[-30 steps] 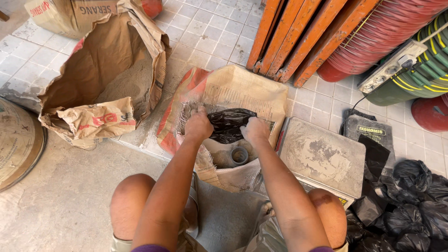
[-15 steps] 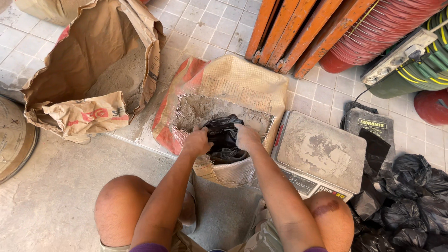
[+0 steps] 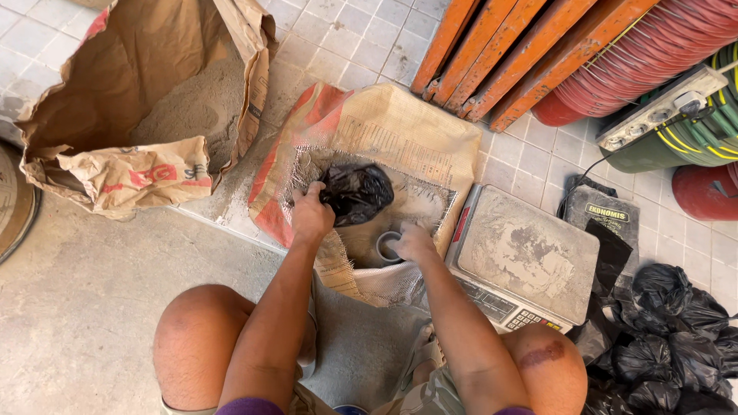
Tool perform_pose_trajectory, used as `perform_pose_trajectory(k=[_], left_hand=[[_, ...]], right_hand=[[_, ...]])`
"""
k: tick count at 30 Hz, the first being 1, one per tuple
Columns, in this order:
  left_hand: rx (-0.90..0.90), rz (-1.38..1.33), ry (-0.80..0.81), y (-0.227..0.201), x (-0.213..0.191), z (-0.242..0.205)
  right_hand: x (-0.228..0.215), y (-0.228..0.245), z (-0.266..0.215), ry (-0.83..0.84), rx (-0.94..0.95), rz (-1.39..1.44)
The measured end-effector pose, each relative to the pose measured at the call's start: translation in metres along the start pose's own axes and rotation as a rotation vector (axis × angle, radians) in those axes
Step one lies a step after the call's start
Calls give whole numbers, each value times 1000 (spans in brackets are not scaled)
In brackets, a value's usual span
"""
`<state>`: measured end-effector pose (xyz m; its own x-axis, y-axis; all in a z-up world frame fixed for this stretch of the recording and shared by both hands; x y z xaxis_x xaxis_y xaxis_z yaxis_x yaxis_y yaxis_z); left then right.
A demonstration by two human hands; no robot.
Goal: The person scoops a gray powder from a large sack into a small black plastic bag using a scoop. They place the bag on a digital scale to weigh it, then tie the bag and set it aside. This process is repeated multiple times.
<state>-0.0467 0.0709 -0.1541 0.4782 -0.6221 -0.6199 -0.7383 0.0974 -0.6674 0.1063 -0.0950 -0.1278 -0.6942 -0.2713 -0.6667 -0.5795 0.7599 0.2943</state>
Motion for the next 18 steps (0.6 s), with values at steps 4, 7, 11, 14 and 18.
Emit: perform_pose_trajectory(k=[4,7,11,14,18], left_hand=[[-27,-65,-112,19,8,3],[15,-19,-87,19,13,2],[6,1,-6,25,23,5],[50,-19,-8,28,26,8],[101,-38,-63,37,37,26]], right_hand=[[12,0,6,26,-52,107],[50,-17,43,107,-116,157],[63,-24,58,40,-174,42],[32,-8,53,-58,-135,-156],[9,-11,77,-321,-162,-554]])
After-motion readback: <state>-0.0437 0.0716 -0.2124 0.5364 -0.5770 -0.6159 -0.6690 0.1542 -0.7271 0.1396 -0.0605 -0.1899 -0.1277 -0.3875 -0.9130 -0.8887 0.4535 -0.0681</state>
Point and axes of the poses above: each hand's wrist, its own z-axis towards the middle knuckle, its own x-axis out of the palm, y = z × x, the point moved 6 cm from there along z, towards the middle knuckle, and after that the axes turned 8 degrees about y, right-handed, at the moved point
